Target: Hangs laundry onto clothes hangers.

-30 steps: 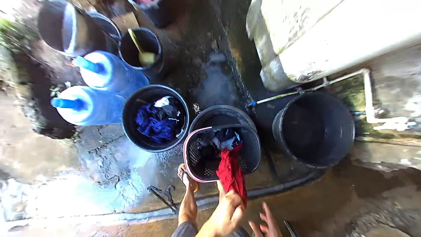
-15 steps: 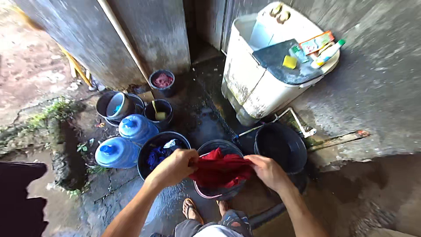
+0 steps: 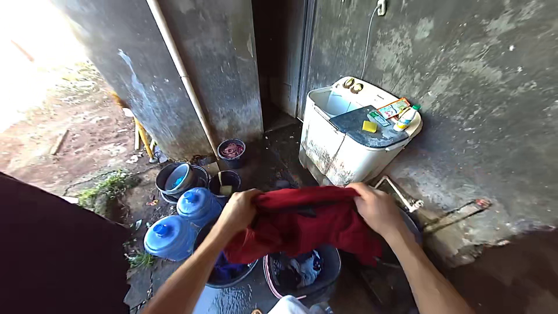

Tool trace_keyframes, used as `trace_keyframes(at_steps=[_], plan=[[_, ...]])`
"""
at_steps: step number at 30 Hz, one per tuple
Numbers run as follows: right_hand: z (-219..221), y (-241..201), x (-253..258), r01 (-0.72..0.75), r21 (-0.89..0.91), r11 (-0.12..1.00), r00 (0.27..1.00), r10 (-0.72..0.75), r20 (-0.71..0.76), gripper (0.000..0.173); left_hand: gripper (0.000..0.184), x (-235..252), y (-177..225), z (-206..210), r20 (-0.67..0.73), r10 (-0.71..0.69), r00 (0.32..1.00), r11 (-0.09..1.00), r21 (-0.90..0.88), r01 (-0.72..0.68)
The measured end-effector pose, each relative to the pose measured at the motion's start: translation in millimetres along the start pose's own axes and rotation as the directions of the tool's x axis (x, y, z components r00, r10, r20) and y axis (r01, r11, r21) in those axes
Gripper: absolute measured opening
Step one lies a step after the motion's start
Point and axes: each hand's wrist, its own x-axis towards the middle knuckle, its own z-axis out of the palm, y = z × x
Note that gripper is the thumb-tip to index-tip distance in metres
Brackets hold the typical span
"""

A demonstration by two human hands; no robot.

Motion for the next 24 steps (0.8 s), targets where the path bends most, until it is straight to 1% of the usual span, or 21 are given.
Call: trace_keyframes(at_steps=[1,2,3,5,6,7,9,10,12,13,14,15,16,17,18,19,20,21,22,23,24], plan=[[17.4,18.0,4.2,-0.145,0.027,0.989,0.967,0.136,0.214,0.026,0.027,12.2,-19.1,3.2,0.107,-0.124,0.986,0.992,-0.004,0.125],[28.4,25.3,6.3,-0.258,0.060,0.964,0.916,0.224,0.332,0.026,0.025,17.0,-29.3,1.8,0.142,-0.201,0.969,0.979,-0.006,0.204],[29.3,20.8,14.5,-0.320,0.089,0.943,0.895,0.271,0.353,0.025,0.023,22.5,-27.0,-7.7,0.105,-0.227,0.968,0.974,0.001,0.228],[13.1,4.4,48.3,-0.378,0.250,0.892,0.911,0.309,0.274,0.026,0.020,38.4,-2.8,-50.0,-0.054,-0.181,0.982,0.984,-0.006,0.181],[3.6,-1.2,55.4,-0.402,0.344,0.849,0.911,0.334,0.241,0.027,0.018,40.0,3.6,-67.1,-0.128,-0.147,0.981,0.989,-0.037,0.143],[-10.7,-6.3,69.3,-0.389,0.404,0.828,0.921,0.333,0.204,0.029,0.018,44.8,13.0,-87.9,-0.191,-0.127,0.973,0.990,-0.078,0.114],[-49.8,-24.3,108.5,-0.256,0.418,0.872,0.965,0.251,0.068,0.032,0.019,54.6,45.5,-141.1,-0.287,-0.078,0.955,0.994,-0.090,0.054],[-71.7,-39.0,122.5,-0.168,0.361,0.917,0.982,0.189,-0.023,0.034,0.019,55.4,62.5,-166.4,-0.330,-0.042,0.943,0.997,-0.080,0.016],[-113.8,-74.2,135.4,-0.033,0.163,0.986,0.981,0.063,-0.181,0.048,0.017,48.5,90.4,-206.2,-0.425,0.041,0.905,0.994,-0.075,-0.080],[-127.4,-88.7,134.5,0.021,0.075,0.997,0.966,-0.001,-0.259,0.051,0.018,42.2,97.8,-216.8,-0.477,0.089,0.874,0.988,-0.068,-0.138],[-134.5,-98.0,128.1,0.072,0.008,0.997,0.944,-0.066,-0.324,0.050,0.019,33.8,100.9,-218.3,-0.531,0.143,0.835,0.979,-0.046,-0.198],[-133.9,-100.8,116.0,0.127,-0.028,0.991,0.925,-0.129,-0.357,0.045,0.022,23.6,98.5,-208.2,-0.588,0.212,0.781,0.965,0.002,-0.260],[-122.3,-94.7,99.1,0.178,-0.032,0.984,0.916,-0.177,-0.360,0.039,0.027,13.4,89.5,-185.6,-0.636,0.281,0.718,0.948,0.068,-0.311],[-97.2,-77.9,78.9,0.227,0.009,0.974,0.916,-0.211,-0.342,0.034,0.032,4.3,73.0,-152.0,-0.648,0.339,0.682,0.931,0.129,-0.340],[-61.8,-51.8,57.3,0.241,0.063,0.968,0.942,-0.218,-0.256,0.030,0.034,-1.2,49.3,-110.4,-0.607,0.365,0.706,0.926,0.160,-0.341],[-22.2,-20.5,38.4,0.183,0.101,0.978,0.982,-0.176,-0.072,0.028,0.036,-1.0,17.6,-66.7,-0.494,0.336,0.802,0.941,0.148,-0.303],[12.4,8.9,28.1,0.063,0.057,0.996,0.982,-0.072,0.174,0.025,0.034,2.8,-14.9,-27.3,-0.285,0.209,0.935,0.975,0.135,-0.177],[36.6,29.3,26.3,-0.076,-0.032,0.997,0.910,0.082,0.407,0.026,0.030,9.7,-41.8,4.5,-0.064,0.033,0.997,0.992,0.122,-0.025],[51.7,39.6,26.8,-0.159,-0.136,0.978,0.813,0.208,0.543,0.028,0.026,15.6,-58.0,26.7,0.121,-0.111,0.986,0.988,0.122,0.096],[56.3,38.4,33.4,-0.189,-0.219,0.957,0.785,0.281,0.552,0.028,0.025,24.9,-59.2,35.6,0.204,-0.191,0.960,0.979,0.114,0.170],[49.8,28.1,53.6,-0.186,-0.271,0.945,0.818,0.301,0.490,0.029,0.026,41.8,-43.5,26.7,0.195,-0.226,0.954,0.971,0.127,0.204]])
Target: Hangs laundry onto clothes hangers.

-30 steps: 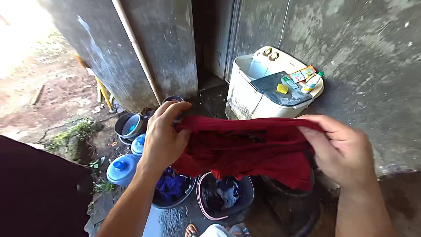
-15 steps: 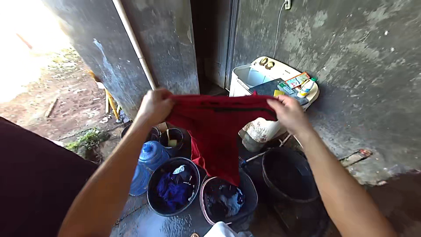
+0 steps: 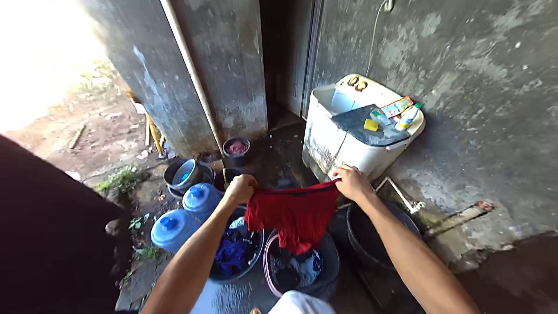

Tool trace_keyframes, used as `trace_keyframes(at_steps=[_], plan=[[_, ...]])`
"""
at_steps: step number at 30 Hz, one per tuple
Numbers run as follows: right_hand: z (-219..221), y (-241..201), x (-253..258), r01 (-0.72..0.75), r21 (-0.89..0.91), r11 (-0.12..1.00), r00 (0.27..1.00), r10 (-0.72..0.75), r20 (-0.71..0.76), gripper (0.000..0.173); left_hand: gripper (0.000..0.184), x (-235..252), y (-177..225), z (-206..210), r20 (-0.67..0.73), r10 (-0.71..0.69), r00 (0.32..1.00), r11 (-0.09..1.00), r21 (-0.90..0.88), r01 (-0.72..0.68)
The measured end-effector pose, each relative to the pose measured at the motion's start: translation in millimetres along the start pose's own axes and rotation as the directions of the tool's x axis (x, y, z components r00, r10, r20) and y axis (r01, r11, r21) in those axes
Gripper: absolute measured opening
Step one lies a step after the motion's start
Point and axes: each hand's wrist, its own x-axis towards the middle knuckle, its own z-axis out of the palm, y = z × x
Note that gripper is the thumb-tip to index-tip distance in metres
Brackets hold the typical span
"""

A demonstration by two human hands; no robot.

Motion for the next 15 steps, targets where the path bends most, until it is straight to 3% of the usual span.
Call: trace_keyframes(at_steps=[2,4,7,8,10,11,13,14,15], plan=[[-43.1,-15.0,6.0,-0.043,-0.022,0.999,0.981,0.038,-0.191,0.030,0.025,1.4,39.1,-36.8,-0.123,0.015,0.992,1.000,-0.009,-0.016],[-89.3,-10.9,5.7,-0.112,0.085,0.990,0.918,0.135,-0.372,0.036,0.022,-8.2,56.2,-79.1,-0.279,0.125,0.952,0.987,-0.062,-0.148],[-135.1,-12.2,-13.2,-0.025,0.436,0.900,0.860,0.242,-0.450,0.029,0.023,-38.7,69.7,-122.8,-0.410,0.317,0.855,0.891,-0.180,-0.417],[-129.1,-15.9,-24.5,0.068,0.599,0.798,0.862,0.255,-0.439,0.027,0.022,-51.7,73.4,-118.6,-0.461,0.350,0.816,0.857,-0.195,-0.478],[-88.9,-25.0,-44.8,0.138,0.894,0.426,0.913,0.295,-0.282,0.031,0.019,-70.4,71.3,-83.4,-0.514,0.366,0.776,0.836,-0.184,-0.517],[-60.0,-26.6,-46.2,0.065,0.983,0.173,0.943,0.311,-0.117,0.034,0.018,-71.3,61.7,-55.3,-0.470,0.355,0.808,0.860,-0.174,-0.479],[-6.4,-22.7,-34.4,-0.135,0.954,-0.266,0.926,0.310,0.218,0.037,0.016,-63.8,38.4,-0.2,-0.108,0.240,0.965,0.967,-0.058,-0.247],[10.1,-22.9,-31.1,-0.177,0.933,-0.314,0.898,0.335,0.283,0.037,0.020,-59.6,30.0,19.4,0.092,0.152,0.984,0.988,0.003,-0.153],[16.6,-27.3,-29.1,-0.197,0.951,-0.237,0.892,0.359,0.274,0.034,0.027,-57.2,27.9,25.3,0.199,0.118,0.973,0.993,-0.005,-0.120]])
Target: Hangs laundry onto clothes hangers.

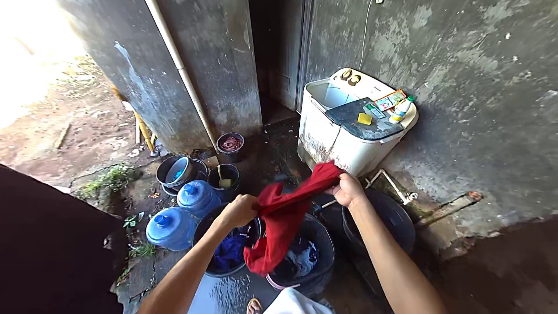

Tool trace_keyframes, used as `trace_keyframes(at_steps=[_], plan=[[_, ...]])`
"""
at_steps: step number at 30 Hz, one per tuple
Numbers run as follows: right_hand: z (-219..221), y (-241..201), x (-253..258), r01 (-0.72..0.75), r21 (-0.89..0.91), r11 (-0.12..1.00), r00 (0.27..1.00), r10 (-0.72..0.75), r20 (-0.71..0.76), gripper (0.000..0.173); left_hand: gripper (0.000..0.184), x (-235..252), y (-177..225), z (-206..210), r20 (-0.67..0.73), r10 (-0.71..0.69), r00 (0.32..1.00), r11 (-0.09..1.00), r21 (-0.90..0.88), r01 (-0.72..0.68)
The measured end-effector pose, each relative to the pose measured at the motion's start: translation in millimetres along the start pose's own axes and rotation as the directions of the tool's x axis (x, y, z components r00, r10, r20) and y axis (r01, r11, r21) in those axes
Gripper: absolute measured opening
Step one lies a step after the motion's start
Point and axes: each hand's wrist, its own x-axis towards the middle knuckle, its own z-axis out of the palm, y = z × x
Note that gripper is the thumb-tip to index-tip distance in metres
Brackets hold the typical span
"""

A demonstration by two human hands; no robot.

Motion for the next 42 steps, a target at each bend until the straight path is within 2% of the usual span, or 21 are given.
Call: trace_keyframes(at_steps=[1,3,5,8,9,12,15,17,19,21,22,25,27,29,31,33,35,37,38,39,42], plan=[[8.9,0.9,-0.2,0.059,-0.146,0.987,0.998,-0.056,0.029,0.029,0.038,-0.8,6.0,-10.7,0.018,0.013,1.000,0.998,-0.058,-0.012],[28.8,5.1,-9.4,0.234,-0.416,0.879,0.968,-0.172,0.180,0.032,0.055,-10.1,30.8,-37.3,-0.124,0.118,0.985,0.956,-0.256,-0.146],[51.6,4.7,-19.9,0.406,-0.641,0.651,0.908,-0.207,0.364,0.052,0.065,-6.3,57.2,-43.8,-0.275,0.205,0.939,0.865,-0.399,-0.305],[85.5,-15.4,-49.5,0.503,-0.778,0.376,0.860,-0.128,0.494,0.070,0.084,4.0,84.3,-40.3,-0.241,0.314,0.918,0.842,-0.375,-0.387],[86.7,-21.2,-54.2,0.530,-0.770,0.354,0.844,-0.141,0.517,0.072,0.075,3.6,86.7,-41.8,-0.232,0.323,0.917,0.847,-0.362,-0.390],[69.2,-31.7,-54.9,0.633,-0.672,0.384,0.772,-0.257,0.581,0.071,0.017,-2.9,84.7,-53.8,-0.289,0.336,0.897,0.873,-0.261,-0.411],[45.4,-14.9,-53.2,0.714,-0.642,0.279,0.698,-0.349,0.625,0.052,0.010,-14.5,90.6,-52.8,-0.516,0.357,0.779,0.843,-0.181,-0.506],[19.8,19.3,-40.6,0.613,-0.782,0.108,0.778,-0.250,0.576,0.049,0.011,-21.8,93.4,-57.4,-0.661,0.351,0.663,0.833,-0.103,-0.544],[-11.1,50.9,-23.6,0.433,-0.901,0.023,0.900,-0.063,0.431,0.043,0.015,-28.1,86.0,-71.5,-0.693,0.373,0.617,0.846,-0.018,-0.532],[-30.6,45.2,-15.8,0.328,-0.943,0.053,0.944,0.025,0.329,0.027,0.013,-29.9,74.1,-83.4,-0.693,0.333,0.639,0.907,0.050,-0.419],[-32.5,25.5,-19.7,0.304,-0.947,0.106,0.950,0.041,0.309,0.030,0.012,-31.0,68.1,-88.0,-0.665,0.290,0.688,0.939,0.058,-0.340],[-31.5,-45.9,-33.9,0.376,-0.835,0.401,0.920,-0.050,0.390,0.025,0.015,-37.3,53.5,-107.4,-0.604,0.239,0.761,0.969,0.102,-0.224],[-25.0,-89.6,-45.9,0.595,-0.618,0.514,0.792,-0.241,0.562,0.019,0.037,-50.0,58.9,-131.9,-0.614,0.295,0.732,0.955,0.158,-0.252],[-15.8,-122.5,-54.4,0.814,-0.251,0.524,0.510,-0.439,0.740,0.027,0.045,-69.7,69.6,-154.1,-0.637,0.432,0.638,0.902,0.290,-0.321],[-4.3,-144.3,-62.9,0.855,0.069,0.514,0.240,-0.510,0.826,0.018,0.033,-92.2,78.3,-167.9,-0.627,0.579,0.521,0.813,0.394,-0.429],[-0.3,-141.4,-67.5,0.809,0.215,0.547,0.120,-0.512,0.850,0.006,0.021,-105.7,79.0,-167.3,-0.544,0.675,0.498,0.728,0.381,-0.571],[-8.3,-119.1,-54.7,0.895,-0.007,0.445,0.217,-0.423,0.880,0.013,0.027,-100.1,65.0,-150.6,-0.441,0.636,0.633,0.772,0.350,-0.531],[-8.1,-100.8,-39.2,0.860,-0.508,0.044,0.500,-0.269,0.823,0.032,0.035,-83.7,41.7,-132.1,-0.334,0.537,0.775,0.838,0.320,-0.442],[0.4,-96.0,-38.1,0.744,-0.651,-0.148,0.612,-0.241,0.754,0.038,0.034,-78.3,31.7,-126.4,-0.317,0.535,0.783,0.840,0.296,-0.454],[11.2,-97.7,-42.6,0.654,-0.707,-0.269,0.649,-0.281,0.708,0.042,0.033,-76.9,28.3,-127.8,-0.338,0.562,0.755,0.825,0.286,-0.487],[34.3,-116.0,-71.3,0.597,-0.708,-0.378,0.486,-0.531,0.694,0.035,0.032,-94.4,41.1,-151.3,-0.492,0.669,0.557,0.731,0.302,-0.611]])
